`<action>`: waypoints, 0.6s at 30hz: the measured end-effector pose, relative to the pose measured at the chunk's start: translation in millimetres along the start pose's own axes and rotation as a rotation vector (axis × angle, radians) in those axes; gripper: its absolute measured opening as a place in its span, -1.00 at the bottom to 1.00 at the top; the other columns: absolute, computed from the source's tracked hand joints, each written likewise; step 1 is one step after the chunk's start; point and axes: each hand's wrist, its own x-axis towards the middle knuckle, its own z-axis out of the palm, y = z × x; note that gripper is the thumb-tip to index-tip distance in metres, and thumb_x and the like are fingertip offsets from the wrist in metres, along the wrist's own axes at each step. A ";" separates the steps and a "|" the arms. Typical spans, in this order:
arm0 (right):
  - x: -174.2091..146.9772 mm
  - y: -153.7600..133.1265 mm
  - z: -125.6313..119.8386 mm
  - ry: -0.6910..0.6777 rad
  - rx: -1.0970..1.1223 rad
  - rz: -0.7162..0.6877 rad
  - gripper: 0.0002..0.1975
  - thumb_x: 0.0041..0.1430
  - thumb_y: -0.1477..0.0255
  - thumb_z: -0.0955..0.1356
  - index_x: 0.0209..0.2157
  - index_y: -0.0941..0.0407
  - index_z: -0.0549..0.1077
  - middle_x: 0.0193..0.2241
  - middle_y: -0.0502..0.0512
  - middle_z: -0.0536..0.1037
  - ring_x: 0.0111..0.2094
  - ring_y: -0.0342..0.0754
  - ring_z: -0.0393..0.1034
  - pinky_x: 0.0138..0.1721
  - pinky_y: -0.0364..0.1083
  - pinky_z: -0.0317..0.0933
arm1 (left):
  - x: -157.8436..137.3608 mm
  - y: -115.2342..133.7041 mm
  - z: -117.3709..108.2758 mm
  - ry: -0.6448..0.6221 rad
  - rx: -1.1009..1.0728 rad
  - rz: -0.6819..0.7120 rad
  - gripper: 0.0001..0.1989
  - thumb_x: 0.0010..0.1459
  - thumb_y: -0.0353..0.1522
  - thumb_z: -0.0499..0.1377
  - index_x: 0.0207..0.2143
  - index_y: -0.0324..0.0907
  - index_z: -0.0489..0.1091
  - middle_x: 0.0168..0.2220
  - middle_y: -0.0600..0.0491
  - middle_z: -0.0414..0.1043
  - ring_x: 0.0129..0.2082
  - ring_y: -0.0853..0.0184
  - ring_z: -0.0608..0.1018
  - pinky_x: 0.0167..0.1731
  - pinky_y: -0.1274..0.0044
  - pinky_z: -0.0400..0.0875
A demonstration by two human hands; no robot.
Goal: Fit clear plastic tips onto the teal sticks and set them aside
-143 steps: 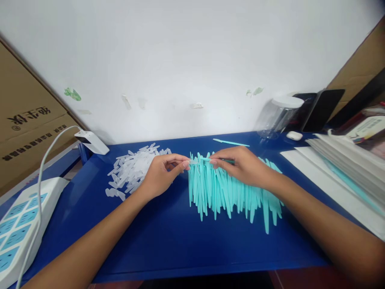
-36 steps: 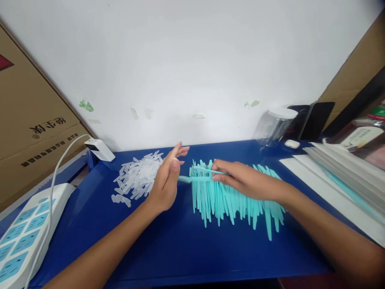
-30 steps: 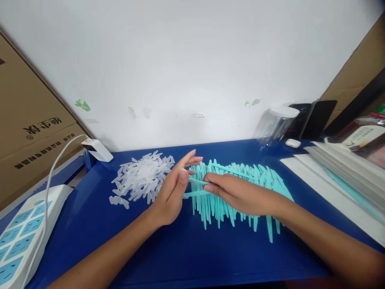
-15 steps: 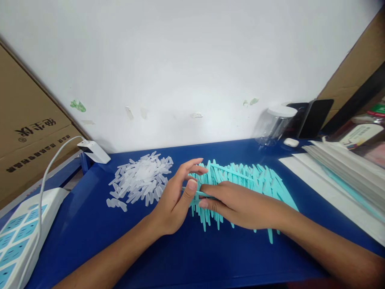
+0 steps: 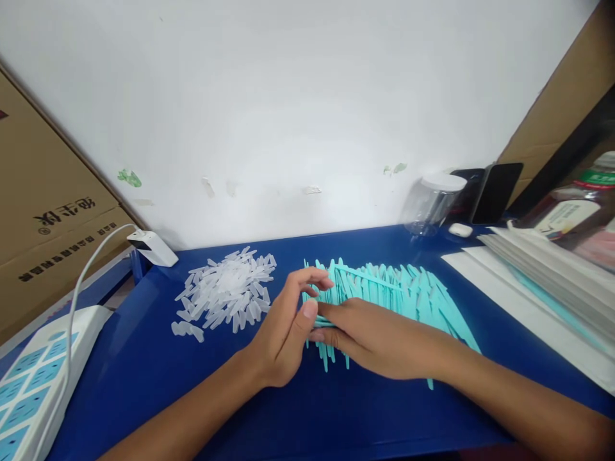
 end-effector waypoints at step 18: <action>-62.5 213.3 -131.4 0.535 -0.476 0.988 -0.70 0.17 0.45 0.47 -0.59 0.23 0.44 -0.57 0.46 0.48 -0.44 0.17 0.43 -0.37 0.08 0.11 | 14.3 -23.7 -24.8 0.229 0.418 -0.211 -0.69 0.43 -0.18 0.11 0.13 -0.09 0.27 -0.09 -0.02 0.52 -0.05 0.19 0.53 0.00 0.32 0.41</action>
